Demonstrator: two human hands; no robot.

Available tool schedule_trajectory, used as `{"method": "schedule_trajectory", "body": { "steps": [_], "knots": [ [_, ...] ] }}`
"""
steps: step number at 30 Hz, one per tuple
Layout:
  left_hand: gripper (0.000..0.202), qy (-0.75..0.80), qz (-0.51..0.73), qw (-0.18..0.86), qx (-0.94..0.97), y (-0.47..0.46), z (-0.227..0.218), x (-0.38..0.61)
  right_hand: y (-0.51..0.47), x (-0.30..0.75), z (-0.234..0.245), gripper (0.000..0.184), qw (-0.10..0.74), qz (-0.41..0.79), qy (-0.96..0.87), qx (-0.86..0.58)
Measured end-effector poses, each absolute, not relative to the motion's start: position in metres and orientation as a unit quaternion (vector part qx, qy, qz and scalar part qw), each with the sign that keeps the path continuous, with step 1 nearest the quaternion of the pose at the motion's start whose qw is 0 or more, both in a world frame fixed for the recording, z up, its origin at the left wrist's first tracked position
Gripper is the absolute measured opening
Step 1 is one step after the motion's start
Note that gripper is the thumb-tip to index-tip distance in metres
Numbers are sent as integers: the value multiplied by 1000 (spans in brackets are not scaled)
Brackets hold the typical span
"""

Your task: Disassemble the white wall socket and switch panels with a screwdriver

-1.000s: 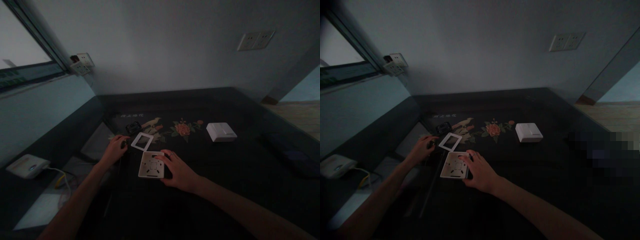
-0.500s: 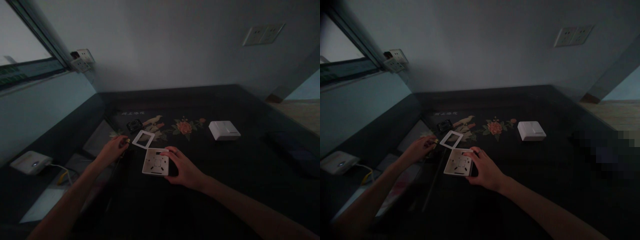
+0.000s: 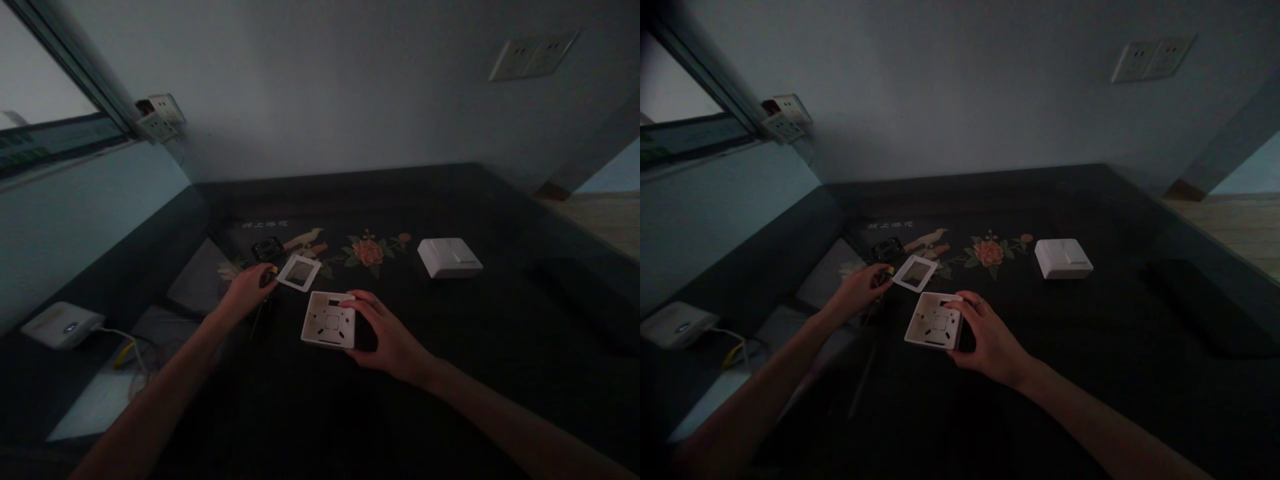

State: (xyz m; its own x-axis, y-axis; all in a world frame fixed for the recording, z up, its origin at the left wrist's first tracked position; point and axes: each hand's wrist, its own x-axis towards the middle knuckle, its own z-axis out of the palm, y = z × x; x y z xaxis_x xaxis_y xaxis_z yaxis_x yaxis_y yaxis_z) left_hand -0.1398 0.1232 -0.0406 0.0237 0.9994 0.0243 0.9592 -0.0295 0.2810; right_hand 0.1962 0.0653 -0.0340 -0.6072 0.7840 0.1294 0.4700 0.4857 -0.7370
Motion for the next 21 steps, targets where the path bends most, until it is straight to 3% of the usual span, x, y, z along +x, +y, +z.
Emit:
{"method": "schedule_trajectory", "body": {
  "steps": [10,17,21],
  "knots": [
    [35,690,147,77,704,117,-43,-159,75,184,-28,67,258,336,-836,-349],
    [56,584,208,100,779,86,5,-138,99,145,-13,72,276,327,-856,-289],
    [89,501,164,135,839,66,17,-118,115,123,-4,77,278,320,-873,-241]
  ]
}}
